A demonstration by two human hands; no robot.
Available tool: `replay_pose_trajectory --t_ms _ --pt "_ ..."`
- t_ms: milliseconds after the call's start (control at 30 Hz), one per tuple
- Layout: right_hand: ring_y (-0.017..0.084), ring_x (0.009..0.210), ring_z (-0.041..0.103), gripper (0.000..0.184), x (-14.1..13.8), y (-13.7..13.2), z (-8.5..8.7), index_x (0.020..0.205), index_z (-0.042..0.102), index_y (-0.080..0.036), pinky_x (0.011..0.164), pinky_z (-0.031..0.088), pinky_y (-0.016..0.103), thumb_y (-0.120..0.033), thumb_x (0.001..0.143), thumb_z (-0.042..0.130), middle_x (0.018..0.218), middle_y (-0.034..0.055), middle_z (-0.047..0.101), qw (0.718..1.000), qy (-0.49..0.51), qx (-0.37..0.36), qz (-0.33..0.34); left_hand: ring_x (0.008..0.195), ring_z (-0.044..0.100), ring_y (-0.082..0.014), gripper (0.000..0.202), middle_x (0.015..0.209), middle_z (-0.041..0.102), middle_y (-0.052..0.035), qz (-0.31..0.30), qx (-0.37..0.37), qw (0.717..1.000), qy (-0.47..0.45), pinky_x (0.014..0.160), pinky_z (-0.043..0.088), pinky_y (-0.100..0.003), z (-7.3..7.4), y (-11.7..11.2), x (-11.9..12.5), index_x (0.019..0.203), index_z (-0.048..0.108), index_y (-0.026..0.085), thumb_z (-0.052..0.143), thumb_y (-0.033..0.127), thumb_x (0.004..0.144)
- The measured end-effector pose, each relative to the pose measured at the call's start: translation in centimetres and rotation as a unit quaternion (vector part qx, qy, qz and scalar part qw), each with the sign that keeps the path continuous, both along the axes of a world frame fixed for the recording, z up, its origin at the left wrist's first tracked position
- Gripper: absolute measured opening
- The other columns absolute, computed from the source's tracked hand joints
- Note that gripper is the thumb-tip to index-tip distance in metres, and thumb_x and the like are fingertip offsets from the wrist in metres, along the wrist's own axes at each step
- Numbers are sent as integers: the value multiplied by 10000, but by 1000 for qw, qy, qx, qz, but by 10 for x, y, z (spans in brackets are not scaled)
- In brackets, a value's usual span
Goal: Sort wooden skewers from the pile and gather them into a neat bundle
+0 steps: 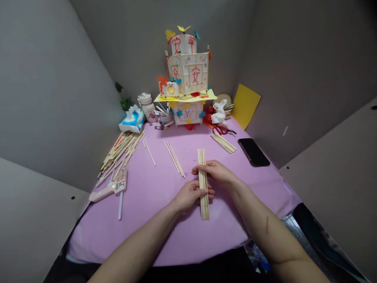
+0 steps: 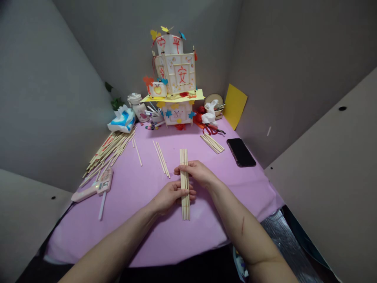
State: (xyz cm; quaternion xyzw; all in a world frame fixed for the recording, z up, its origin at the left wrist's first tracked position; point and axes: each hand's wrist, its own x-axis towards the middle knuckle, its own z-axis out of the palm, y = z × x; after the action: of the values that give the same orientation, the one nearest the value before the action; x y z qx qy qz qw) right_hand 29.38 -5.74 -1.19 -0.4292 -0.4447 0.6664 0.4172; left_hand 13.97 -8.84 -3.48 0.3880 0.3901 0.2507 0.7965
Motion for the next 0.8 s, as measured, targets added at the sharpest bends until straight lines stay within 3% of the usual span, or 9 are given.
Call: replay_pose_trajectory --t_ms 267,600,800 --pt "164 789 650 179 0 1 -5 795 745 -164 800 509 306 -325 795 666 859 89 728 1000 -3 -2 -13 804 716 -238 221 915 719 -159 -5 3 1000 -6 848 556 -443 1 1 0 904 626 90 722 159 717" --pt "131 653 620 149 0 3 -3 798 726 -160 652 512 275 -300 795 675 852 78 717 998 -2 -57 -19 869 699 -221 340 994 716 -157 -17 29 999 -20 909 516 -403 6 10 2 1005 673 81 765 146 684" --pt "132 636 624 172 2 6 -11 800 721 -157 563 506 231 -324 790 678 736 53 708 999 -10 -52 -10 842 701 -206 236 937 726 -154 -31 21 998 -44 897 528 -403 7 20 7 949 695 74 721 218 764"
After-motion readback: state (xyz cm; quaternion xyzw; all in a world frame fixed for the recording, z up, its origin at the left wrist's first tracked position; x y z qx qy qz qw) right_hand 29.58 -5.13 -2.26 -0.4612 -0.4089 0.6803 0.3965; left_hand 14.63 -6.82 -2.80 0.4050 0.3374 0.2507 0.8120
